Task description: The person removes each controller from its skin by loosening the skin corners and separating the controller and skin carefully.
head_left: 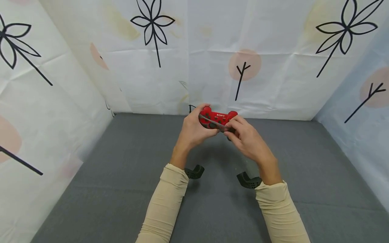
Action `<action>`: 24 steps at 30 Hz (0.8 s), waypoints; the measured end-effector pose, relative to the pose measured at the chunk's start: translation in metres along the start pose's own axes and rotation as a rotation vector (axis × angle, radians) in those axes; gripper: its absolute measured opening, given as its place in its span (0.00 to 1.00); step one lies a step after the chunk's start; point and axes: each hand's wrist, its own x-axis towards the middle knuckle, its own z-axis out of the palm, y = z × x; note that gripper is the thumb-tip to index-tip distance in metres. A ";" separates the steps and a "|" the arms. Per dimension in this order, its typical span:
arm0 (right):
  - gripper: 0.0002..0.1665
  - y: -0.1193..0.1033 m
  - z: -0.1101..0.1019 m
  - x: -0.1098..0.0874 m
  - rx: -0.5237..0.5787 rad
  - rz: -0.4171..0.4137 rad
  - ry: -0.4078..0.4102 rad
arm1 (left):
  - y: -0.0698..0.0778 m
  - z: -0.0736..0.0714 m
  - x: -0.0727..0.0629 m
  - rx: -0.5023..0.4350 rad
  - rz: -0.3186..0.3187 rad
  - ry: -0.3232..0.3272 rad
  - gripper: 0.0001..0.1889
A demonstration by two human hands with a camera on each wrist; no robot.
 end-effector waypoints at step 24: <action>0.40 -0.009 -0.003 -0.006 -0.189 -0.014 -0.082 | 0.009 -0.009 0.002 -0.242 -0.185 0.088 0.43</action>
